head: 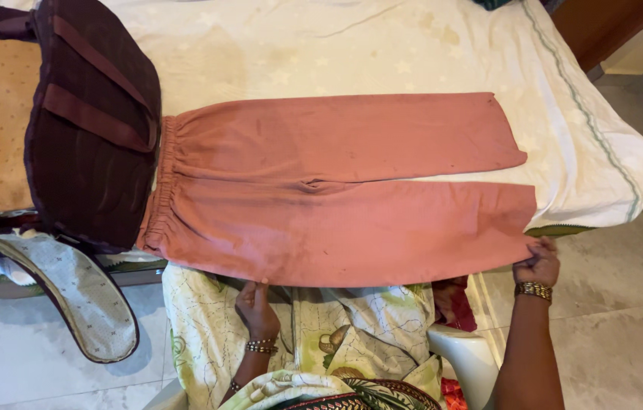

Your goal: The person folds a pair of pink pants on a bed. They lay the pants flat, fold the legs together, fold the garment in half lengthwise, then fold it into a compact rectangle. Finally, they place the folded pants into a brown travel bag.

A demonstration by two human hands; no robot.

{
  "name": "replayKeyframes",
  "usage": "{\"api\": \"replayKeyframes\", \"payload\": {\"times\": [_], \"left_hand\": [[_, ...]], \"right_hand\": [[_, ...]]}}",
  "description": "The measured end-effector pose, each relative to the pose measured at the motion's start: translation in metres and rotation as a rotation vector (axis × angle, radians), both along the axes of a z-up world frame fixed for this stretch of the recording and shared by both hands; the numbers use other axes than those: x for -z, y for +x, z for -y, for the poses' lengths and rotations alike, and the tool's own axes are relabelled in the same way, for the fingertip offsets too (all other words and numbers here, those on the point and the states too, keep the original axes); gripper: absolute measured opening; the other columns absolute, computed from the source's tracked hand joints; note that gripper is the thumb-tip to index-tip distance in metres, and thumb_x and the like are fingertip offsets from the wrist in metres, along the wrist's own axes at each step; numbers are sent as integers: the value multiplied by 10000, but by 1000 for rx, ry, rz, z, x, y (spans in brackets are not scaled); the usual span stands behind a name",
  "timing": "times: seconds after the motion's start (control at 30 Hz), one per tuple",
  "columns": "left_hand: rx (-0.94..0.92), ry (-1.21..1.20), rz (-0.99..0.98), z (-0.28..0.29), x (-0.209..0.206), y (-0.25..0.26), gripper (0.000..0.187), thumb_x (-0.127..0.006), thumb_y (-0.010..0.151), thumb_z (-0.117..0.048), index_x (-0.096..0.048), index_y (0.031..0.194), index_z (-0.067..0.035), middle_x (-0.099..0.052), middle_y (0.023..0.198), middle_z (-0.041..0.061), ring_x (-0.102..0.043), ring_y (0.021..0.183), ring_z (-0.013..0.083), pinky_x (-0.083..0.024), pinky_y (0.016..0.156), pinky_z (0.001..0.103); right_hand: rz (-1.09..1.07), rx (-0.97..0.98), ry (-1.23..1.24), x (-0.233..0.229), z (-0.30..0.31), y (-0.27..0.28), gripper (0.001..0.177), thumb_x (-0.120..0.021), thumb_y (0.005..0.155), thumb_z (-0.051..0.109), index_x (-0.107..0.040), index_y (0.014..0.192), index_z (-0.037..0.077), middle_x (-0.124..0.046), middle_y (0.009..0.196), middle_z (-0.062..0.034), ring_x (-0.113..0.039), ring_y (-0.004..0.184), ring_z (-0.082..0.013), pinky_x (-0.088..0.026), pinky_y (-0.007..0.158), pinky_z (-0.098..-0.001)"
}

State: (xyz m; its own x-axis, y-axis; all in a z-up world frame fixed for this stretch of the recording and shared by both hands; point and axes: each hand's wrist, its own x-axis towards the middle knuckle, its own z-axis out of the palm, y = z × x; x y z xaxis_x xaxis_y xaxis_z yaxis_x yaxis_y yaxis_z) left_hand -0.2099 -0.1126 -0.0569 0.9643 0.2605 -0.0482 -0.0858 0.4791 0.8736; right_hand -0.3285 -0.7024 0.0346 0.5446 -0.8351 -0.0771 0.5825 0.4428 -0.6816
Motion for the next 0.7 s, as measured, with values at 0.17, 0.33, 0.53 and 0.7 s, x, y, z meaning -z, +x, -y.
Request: {"api": "replayKeyframes", "payload": {"times": [0.17,0.33,0.53,0.7], "left_hand": [[6,-5,-100,-1,13,0,135,-633,915,-47,-647,782,-62,-652,756,-54,-548,699,27,-446,668,201],[29,29,-158,0,46,6,261,-674,1002,-41,-587,756,-37,-549,748,-39,-500,694,56,-432,643,230],[38,33,-286,1,54,8,175,-635,961,-44,-637,785,-45,-640,768,-4,-574,669,80,-467,630,233],[36,-41,-343,3,43,13,82,-639,958,-80,-673,883,-68,-653,830,-24,-557,712,79,-469,651,248]], "right_hand": [[-323,-19,185,4,-9,-3,569,-464,773,-150,-649,1232,132,-670,1109,-71,-683,953,-204,-584,868,-426],[-414,-137,237,11,-17,-9,565,-407,799,-124,-600,1309,26,-660,1277,-141,-712,1085,-267,-599,950,-396],[-349,-50,212,18,-17,-19,560,-434,833,-94,-604,1354,15,-688,1188,-120,-695,955,-210,-556,793,-317],[-278,38,168,9,-21,-18,558,-456,860,-70,-607,1393,6,-712,1115,-103,-681,846,-163,-520,662,-251]]}}
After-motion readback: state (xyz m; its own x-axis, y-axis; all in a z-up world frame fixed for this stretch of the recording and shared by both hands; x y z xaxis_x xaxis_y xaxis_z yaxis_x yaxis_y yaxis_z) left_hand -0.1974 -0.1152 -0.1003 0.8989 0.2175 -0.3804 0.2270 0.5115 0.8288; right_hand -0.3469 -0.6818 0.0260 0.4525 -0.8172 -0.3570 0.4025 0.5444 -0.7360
